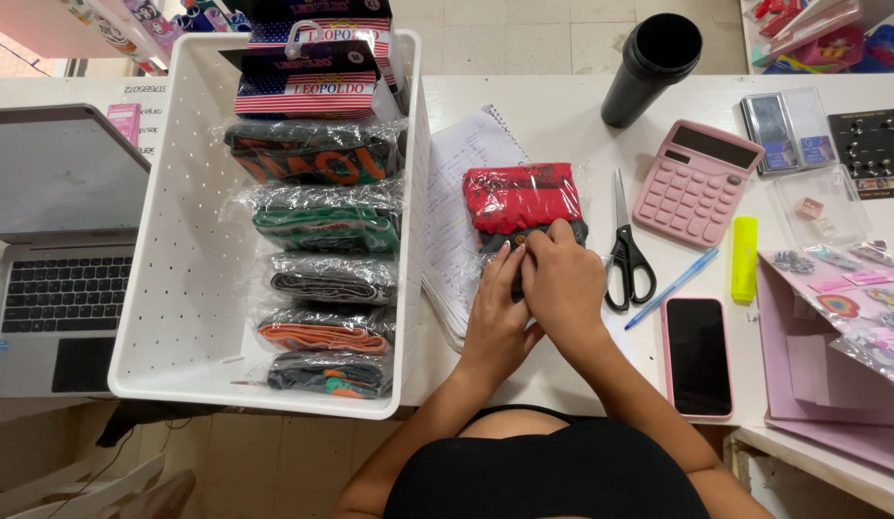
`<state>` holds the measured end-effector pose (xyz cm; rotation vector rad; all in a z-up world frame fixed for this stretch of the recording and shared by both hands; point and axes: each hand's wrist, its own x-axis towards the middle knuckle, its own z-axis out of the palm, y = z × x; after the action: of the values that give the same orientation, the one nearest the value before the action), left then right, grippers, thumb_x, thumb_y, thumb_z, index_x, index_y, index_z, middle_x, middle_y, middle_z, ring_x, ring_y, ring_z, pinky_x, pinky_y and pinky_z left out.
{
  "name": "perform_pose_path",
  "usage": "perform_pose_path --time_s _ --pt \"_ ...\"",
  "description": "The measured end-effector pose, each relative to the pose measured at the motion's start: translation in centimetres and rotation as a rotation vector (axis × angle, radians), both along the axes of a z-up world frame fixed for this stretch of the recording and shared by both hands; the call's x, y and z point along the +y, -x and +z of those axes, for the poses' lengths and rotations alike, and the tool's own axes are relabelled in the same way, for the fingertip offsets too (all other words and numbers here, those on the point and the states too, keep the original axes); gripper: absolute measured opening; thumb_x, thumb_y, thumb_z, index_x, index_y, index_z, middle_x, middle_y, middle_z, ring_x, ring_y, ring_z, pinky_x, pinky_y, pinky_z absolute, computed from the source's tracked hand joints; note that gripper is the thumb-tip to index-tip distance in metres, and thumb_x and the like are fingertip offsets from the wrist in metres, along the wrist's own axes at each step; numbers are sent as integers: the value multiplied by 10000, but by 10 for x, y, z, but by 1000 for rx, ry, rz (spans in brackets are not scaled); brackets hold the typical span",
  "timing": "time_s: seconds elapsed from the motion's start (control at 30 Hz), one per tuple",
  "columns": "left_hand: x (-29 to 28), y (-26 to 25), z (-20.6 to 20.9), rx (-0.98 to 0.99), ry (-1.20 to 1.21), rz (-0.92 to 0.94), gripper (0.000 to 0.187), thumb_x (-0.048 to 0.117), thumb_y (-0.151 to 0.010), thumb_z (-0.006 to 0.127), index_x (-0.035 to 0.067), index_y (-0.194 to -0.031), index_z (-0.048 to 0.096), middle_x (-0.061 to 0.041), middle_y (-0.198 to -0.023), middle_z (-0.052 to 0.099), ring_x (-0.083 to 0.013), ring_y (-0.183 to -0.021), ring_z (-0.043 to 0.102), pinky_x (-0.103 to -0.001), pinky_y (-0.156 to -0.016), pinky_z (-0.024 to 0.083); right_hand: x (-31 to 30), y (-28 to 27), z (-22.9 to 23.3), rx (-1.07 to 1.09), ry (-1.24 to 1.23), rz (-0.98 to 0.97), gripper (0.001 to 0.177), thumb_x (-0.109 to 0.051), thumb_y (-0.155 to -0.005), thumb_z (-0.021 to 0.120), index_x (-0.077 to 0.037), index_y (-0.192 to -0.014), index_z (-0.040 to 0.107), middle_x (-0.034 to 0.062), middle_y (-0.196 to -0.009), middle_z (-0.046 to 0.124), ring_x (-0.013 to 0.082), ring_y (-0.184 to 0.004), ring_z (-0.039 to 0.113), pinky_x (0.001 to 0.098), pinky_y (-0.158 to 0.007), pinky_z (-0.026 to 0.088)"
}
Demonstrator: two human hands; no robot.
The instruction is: The person arranges several packaged undergarments in a white plastic bin, picks up one additional package from a shelf, and seals it with a piece of tape using scissors.
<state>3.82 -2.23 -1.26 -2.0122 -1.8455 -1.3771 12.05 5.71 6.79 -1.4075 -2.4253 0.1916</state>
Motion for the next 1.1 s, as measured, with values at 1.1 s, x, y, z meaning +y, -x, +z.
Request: perform_pose_path --time_s 1.1 --pt "-6 -5 14 256 108 110 444 430 -944 688 123 -1264 692 -326 -1485 521 -457 -1442 470 -499 -1172 412 10 -18 43 -149 323 -33 569 -275 -883 728 -110 -1358 462 224 -810 733 491 -794 743 566 -730 582"
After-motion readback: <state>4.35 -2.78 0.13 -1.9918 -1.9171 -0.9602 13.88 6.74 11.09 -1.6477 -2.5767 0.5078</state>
